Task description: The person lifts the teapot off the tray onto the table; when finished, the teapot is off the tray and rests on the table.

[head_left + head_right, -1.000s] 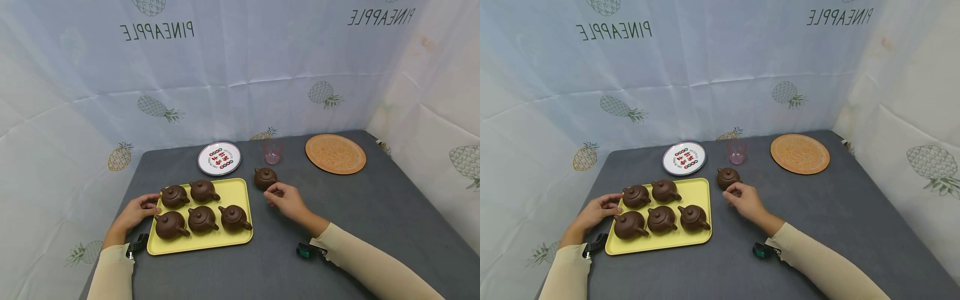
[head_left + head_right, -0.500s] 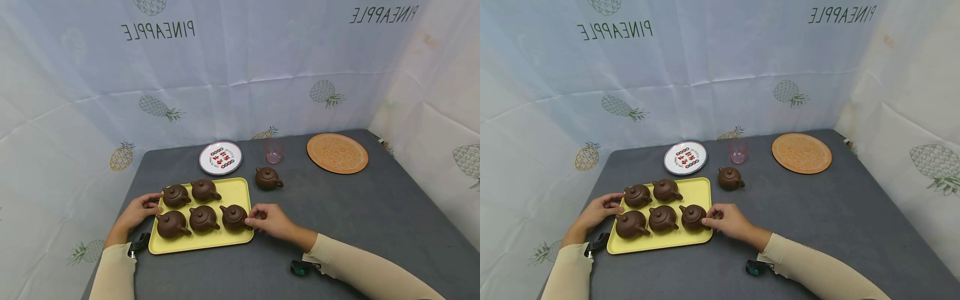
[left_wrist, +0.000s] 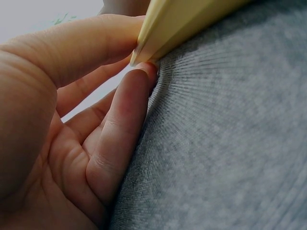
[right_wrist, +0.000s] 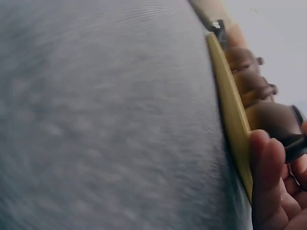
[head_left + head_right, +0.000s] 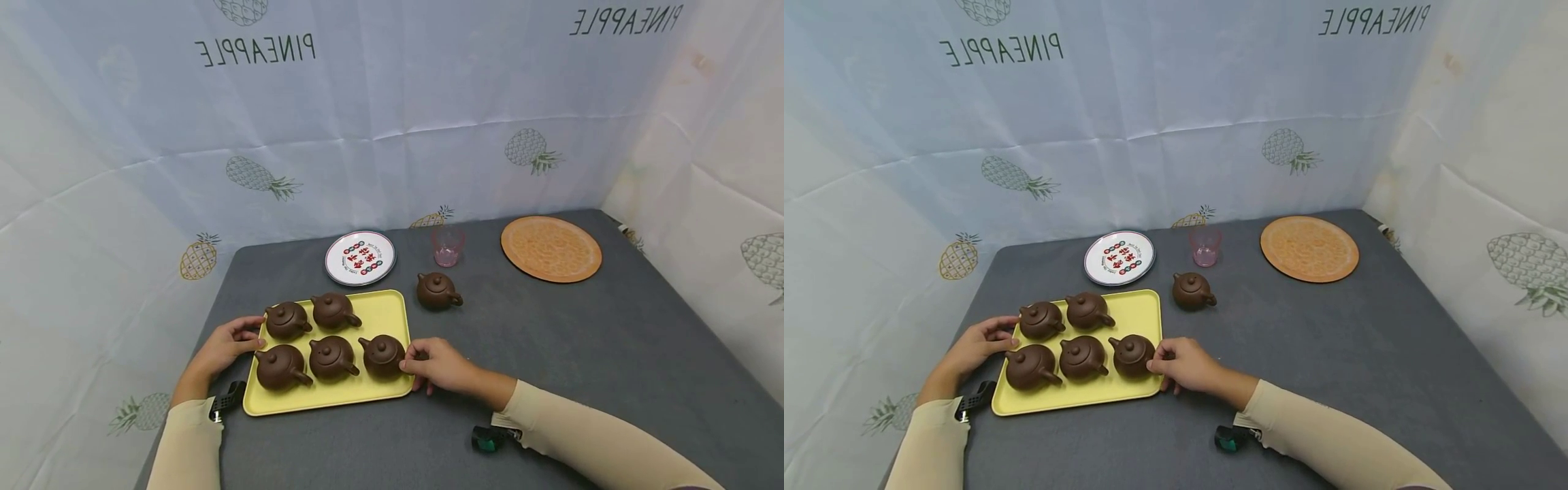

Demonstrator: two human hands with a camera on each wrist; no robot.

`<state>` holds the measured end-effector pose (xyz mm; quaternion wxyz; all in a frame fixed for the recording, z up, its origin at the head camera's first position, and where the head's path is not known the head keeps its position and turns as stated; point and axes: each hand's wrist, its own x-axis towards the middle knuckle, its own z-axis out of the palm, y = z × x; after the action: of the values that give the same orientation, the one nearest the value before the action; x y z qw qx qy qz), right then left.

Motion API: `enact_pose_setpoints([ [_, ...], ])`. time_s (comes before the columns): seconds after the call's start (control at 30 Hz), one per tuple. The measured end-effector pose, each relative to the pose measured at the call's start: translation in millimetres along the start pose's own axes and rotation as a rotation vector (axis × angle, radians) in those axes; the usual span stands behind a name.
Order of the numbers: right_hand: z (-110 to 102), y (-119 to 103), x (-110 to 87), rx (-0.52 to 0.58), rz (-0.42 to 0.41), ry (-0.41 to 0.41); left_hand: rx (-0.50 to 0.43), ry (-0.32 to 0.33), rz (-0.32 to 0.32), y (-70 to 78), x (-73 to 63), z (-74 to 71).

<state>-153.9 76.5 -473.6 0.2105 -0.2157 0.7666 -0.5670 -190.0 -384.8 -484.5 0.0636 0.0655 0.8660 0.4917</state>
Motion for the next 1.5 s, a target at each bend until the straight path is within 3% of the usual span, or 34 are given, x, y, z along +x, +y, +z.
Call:
enact_pose_setpoints([
  [0.23,-7,5,0.6,0.018,-0.035,-0.013,0.001,0.002,0.001,2.5,-0.3,0.9],
  [0.47,-19,5,-3.1,0.016,-0.07,0.038,-0.016,0.001,0.014,23.3,-6.9,2.4],
  [0.83,-72,-12,-5.6,-0.044,-0.116,0.225,0.0,0.016,0.003,-1.2,0.4,1.3],
  [0.9,-84,-13,-6.8,-0.053,-0.12,0.255,-0.012,0.014,0.004,7.1,-3.1,2.1],
  [1.07,-116,-8,-9.9,-0.065,-0.107,0.33,-0.004,0.01,0.001,10.0,-3.9,2.1],
  [1.17,-133,-7,-12.8,-0.065,-0.102,0.372,0.004,0.018,-0.007,0.5,-1.7,1.1],
  [1.5,-163,12,-21.4,-0.077,-0.085,0.46,0.005,0.022,-0.003,-0.3,-1.9,1.2],
])
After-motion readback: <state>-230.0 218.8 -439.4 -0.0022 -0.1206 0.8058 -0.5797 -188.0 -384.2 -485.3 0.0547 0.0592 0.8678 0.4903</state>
